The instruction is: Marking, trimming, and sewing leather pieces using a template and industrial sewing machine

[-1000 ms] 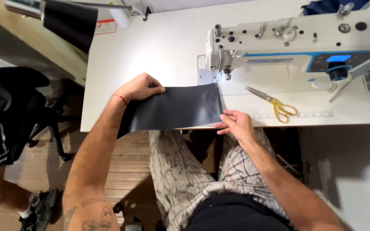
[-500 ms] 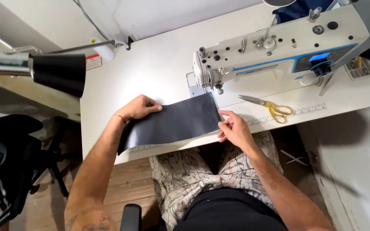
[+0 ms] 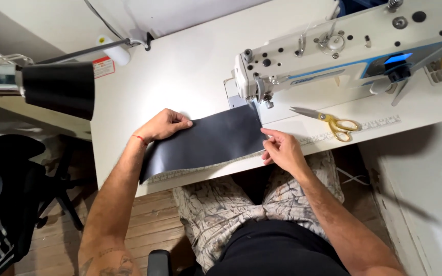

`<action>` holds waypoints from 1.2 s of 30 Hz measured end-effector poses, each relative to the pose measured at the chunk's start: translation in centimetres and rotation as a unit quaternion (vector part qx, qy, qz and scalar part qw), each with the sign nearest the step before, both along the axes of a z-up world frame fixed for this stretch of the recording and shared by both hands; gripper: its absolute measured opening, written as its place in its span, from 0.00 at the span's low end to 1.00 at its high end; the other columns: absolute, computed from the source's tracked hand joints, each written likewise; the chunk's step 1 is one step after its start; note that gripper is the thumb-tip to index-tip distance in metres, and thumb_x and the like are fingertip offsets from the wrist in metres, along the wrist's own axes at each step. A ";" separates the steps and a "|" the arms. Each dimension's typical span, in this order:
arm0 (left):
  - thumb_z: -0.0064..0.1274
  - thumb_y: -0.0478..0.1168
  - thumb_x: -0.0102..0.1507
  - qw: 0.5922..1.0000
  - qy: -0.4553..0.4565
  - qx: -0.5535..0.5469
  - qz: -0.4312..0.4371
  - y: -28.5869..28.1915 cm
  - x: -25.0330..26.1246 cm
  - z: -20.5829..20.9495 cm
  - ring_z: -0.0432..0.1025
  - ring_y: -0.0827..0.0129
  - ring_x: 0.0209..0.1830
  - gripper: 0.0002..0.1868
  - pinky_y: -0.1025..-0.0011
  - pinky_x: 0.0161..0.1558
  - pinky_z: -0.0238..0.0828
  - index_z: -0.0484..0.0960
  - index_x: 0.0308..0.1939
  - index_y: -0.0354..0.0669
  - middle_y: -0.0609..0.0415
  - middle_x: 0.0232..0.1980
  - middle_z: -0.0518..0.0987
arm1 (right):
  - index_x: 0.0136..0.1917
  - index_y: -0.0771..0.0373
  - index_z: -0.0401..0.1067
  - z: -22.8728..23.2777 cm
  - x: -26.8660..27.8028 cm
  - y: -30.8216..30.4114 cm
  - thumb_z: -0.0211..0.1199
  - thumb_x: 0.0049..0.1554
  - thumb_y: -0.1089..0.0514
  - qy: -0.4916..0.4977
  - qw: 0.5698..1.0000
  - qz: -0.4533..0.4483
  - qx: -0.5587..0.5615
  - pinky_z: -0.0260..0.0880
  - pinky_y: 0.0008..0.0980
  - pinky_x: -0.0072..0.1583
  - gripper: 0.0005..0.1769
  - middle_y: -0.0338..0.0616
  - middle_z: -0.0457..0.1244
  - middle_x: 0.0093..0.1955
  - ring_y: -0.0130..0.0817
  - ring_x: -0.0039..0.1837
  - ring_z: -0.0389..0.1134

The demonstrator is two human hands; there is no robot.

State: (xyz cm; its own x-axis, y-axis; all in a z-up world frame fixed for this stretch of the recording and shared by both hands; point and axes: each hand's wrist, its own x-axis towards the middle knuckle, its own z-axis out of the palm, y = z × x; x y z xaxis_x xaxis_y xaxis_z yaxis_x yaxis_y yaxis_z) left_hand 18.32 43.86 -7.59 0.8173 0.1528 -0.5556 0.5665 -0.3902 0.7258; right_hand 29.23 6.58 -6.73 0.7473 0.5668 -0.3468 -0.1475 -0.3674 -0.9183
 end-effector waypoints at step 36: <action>0.61 0.47 0.64 1.000 -0.013 0.015 0.017 -0.2 0.3 0.2 0.79 0.67 0.31 0.11 0.70 0.37 0.77 0.91 0.41 0.45 0.52 0.33 0.87 | 0.67 0.63 0.74 -1.4 -0.1 0.0 0.58 0.58 0.64 -0.018 1.000 -0.004 0.025 0.78 0.33 0.41 0.23 0.56 0.69 0.30 0.43 0.35 0.76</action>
State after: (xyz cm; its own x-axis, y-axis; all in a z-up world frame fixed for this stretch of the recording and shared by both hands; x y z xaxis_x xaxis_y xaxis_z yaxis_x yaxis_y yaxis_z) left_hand 18.59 43.64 -7.37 0.8251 0.1976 -0.5293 0.5614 -0.3930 0.7283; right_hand 29.13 6.56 -8.09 0.7636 0.5761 -0.2916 -0.1176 -0.3200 -0.9401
